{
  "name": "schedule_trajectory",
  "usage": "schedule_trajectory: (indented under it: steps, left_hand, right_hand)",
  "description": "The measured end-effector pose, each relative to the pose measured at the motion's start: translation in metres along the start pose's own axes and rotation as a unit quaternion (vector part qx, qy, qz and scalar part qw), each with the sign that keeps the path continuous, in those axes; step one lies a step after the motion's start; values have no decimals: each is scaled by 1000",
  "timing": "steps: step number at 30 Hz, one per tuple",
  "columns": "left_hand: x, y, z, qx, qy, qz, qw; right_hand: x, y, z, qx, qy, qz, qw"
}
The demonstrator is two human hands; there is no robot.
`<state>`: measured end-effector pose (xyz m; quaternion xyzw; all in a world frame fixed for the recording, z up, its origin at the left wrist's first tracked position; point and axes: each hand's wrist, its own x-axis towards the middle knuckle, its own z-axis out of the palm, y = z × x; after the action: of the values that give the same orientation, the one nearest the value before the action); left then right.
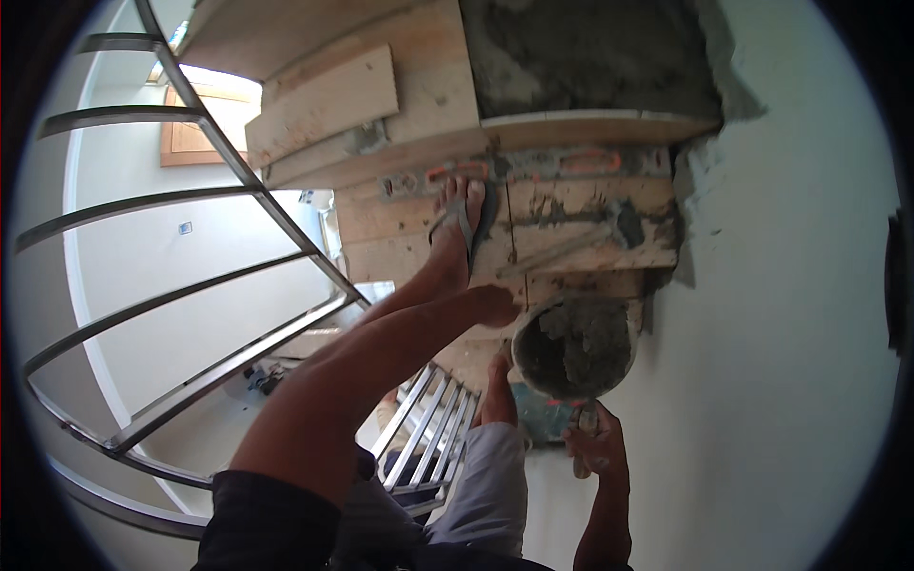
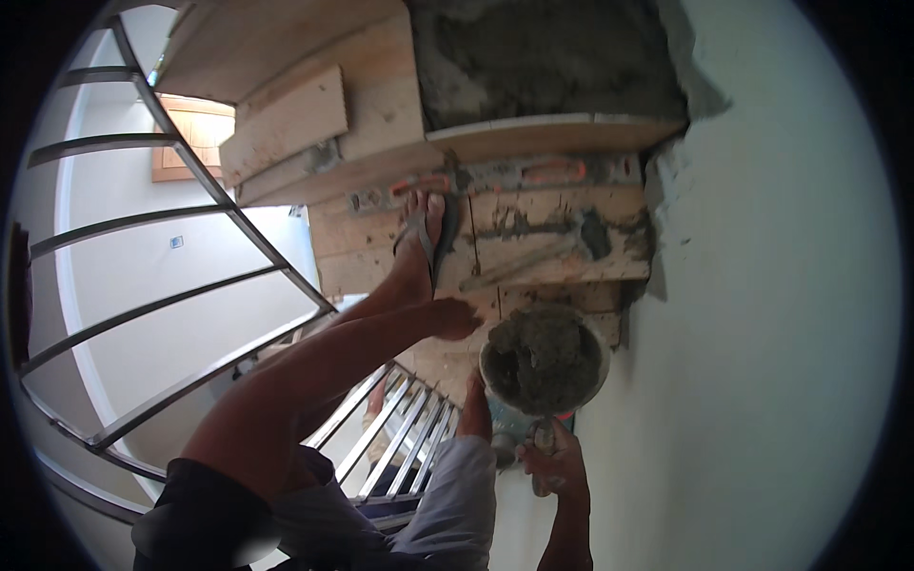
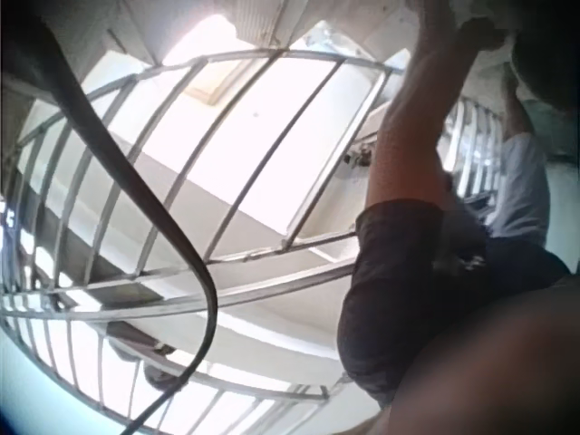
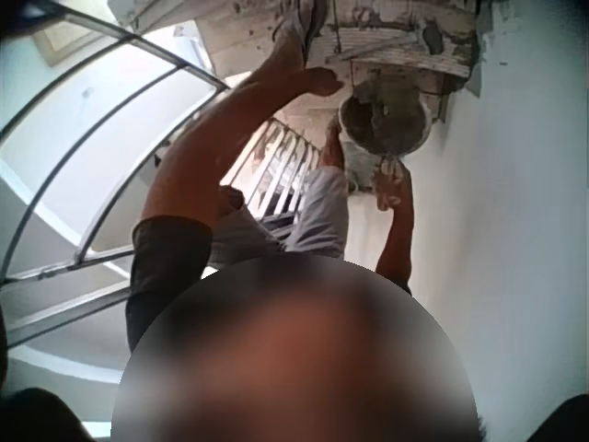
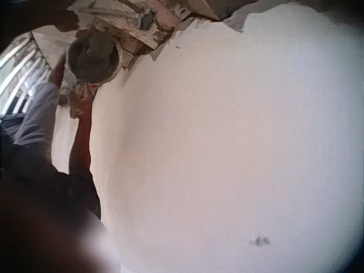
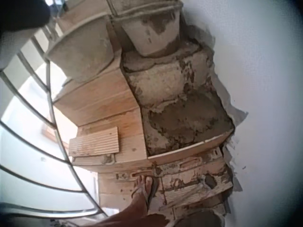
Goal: Applying mortar and preparing the surface of a concrete staircase for tile installation.
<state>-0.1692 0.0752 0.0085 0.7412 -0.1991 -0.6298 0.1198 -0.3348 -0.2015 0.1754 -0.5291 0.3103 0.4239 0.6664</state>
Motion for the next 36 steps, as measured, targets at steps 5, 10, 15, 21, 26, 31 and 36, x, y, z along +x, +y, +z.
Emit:
schedule_trajectory:
  steps: [5,10,15,21,26,31,36]
  left_hand:
    - [-116,6,-77,64,34,19,997]
    - [-80,-58,-86,91,600,-86,790]
    - [-26,-40,-125,3,369,75,926]
    - [-92,-13,-167,-756,43,240,608]
    - [-88,-9,-188,-769,23,299,565]
    - [-73,1,-193,-803,-12,344,487]
    - [-72,11,-215,-789,-45,360,496]
  right_hand:
    - [-3,-128,89,-30,52,-186,981]
    - [93,-222,179,-278,285,-451,799]
    - [184,-257,164,-350,343,-360,794]
    - [142,-267,131,-382,290,-347,806]
    - [143,-337,163,-380,253,-365,812]
    - [156,-329,131,-381,268,-376,801]
    - [129,-283,101,-169,294,-291,895]
